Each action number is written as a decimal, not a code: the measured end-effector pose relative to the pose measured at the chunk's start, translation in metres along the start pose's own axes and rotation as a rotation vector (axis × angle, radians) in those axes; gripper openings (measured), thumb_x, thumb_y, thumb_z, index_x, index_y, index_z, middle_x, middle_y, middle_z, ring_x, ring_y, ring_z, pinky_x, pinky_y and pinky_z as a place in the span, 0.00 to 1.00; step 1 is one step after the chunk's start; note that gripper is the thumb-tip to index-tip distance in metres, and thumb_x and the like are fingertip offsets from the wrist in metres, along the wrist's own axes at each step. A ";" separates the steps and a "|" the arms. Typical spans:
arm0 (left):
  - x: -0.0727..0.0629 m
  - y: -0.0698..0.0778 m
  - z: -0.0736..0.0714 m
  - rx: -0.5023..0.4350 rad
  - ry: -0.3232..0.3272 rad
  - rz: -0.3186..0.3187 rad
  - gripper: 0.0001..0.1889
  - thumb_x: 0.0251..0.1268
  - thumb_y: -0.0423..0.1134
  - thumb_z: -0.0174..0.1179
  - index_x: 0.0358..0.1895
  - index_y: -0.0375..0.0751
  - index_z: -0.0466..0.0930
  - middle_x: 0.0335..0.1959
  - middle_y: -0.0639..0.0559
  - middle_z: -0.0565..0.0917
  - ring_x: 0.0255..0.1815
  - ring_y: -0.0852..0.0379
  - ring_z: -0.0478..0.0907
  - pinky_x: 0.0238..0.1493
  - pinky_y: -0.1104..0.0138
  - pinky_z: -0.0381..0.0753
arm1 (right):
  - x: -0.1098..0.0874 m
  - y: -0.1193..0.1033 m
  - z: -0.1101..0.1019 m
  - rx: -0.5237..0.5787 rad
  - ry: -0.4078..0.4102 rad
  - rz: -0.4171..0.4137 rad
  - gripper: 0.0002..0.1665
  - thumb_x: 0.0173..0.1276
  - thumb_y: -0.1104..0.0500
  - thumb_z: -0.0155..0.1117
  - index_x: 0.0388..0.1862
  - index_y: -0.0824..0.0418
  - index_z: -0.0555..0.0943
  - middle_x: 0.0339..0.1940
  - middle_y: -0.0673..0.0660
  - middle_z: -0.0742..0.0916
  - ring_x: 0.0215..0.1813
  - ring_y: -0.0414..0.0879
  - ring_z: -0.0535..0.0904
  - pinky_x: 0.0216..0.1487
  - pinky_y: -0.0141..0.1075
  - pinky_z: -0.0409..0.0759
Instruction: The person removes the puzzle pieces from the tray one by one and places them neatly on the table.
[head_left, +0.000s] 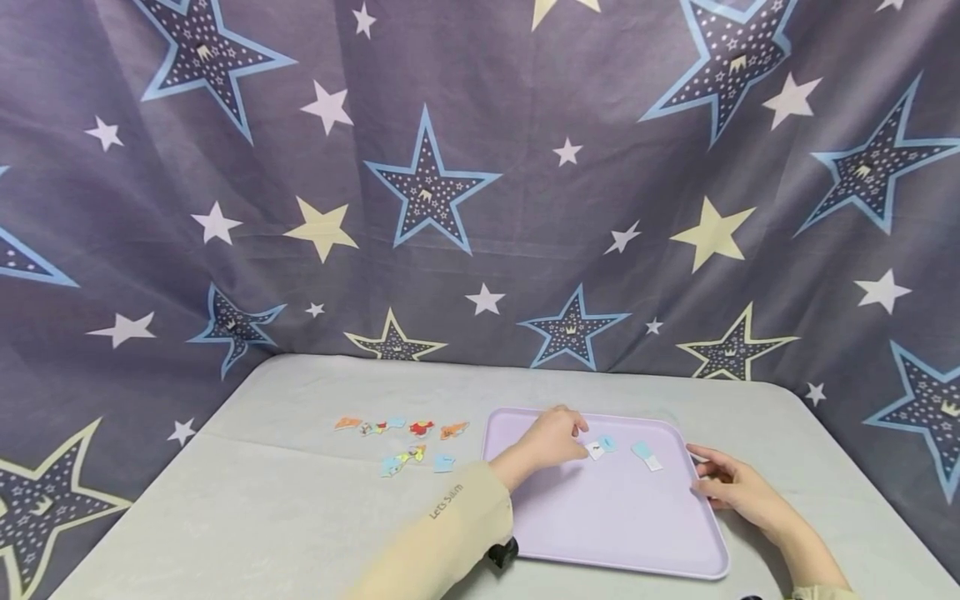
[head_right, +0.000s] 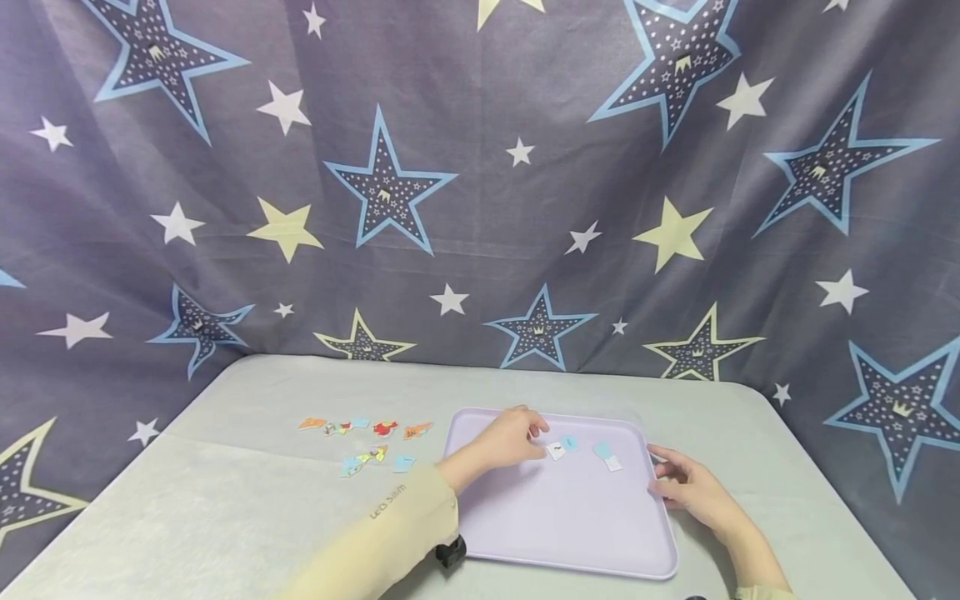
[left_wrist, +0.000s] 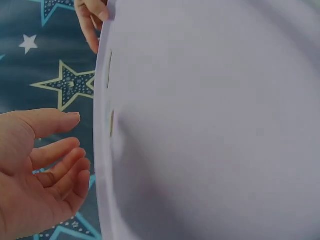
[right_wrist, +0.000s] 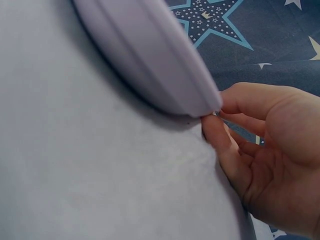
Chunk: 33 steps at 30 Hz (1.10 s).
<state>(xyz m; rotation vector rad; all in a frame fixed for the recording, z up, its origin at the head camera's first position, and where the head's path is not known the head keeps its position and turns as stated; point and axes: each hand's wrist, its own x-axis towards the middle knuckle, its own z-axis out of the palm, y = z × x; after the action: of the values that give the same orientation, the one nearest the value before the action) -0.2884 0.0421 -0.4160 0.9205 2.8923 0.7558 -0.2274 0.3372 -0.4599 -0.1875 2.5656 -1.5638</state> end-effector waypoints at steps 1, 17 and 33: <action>0.001 0.001 0.002 -0.003 -0.006 -0.005 0.18 0.45 0.39 0.66 0.43 0.38 0.81 0.31 0.54 0.77 0.32 0.63 0.70 0.36 0.76 0.68 | 0.000 0.000 0.000 0.002 -0.002 0.002 0.38 0.60 0.62 0.60 0.65 0.75 0.58 0.38 0.54 0.74 0.33 0.34 0.71 0.31 0.32 0.78; 0.016 0.008 0.020 0.048 -0.065 -0.124 0.26 0.40 0.42 0.69 0.48 0.39 0.78 0.41 0.50 0.77 0.43 0.56 0.71 0.48 0.71 0.70 | 0.000 0.002 0.001 0.007 -0.008 -0.008 0.37 0.60 0.62 0.60 0.64 0.75 0.58 0.38 0.54 0.74 0.32 0.34 0.71 0.31 0.32 0.78; 0.021 0.013 0.021 0.193 -0.067 -0.066 0.20 0.41 0.40 0.68 0.43 0.41 0.82 0.38 0.53 0.80 0.41 0.60 0.71 0.48 0.73 0.69 | 0.000 0.002 0.000 0.009 -0.008 -0.001 0.38 0.59 0.62 0.60 0.65 0.75 0.57 0.38 0.53 0.74 0.33 0.34 0.71 0.31 0.32 0.77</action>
<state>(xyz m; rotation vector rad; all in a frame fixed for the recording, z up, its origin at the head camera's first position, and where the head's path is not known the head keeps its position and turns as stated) -0.2956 0.0719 -0.4262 0.8414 2.9584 0.4386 -0.2276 0.3380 -0.4620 -0.1933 2.5524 -1.5712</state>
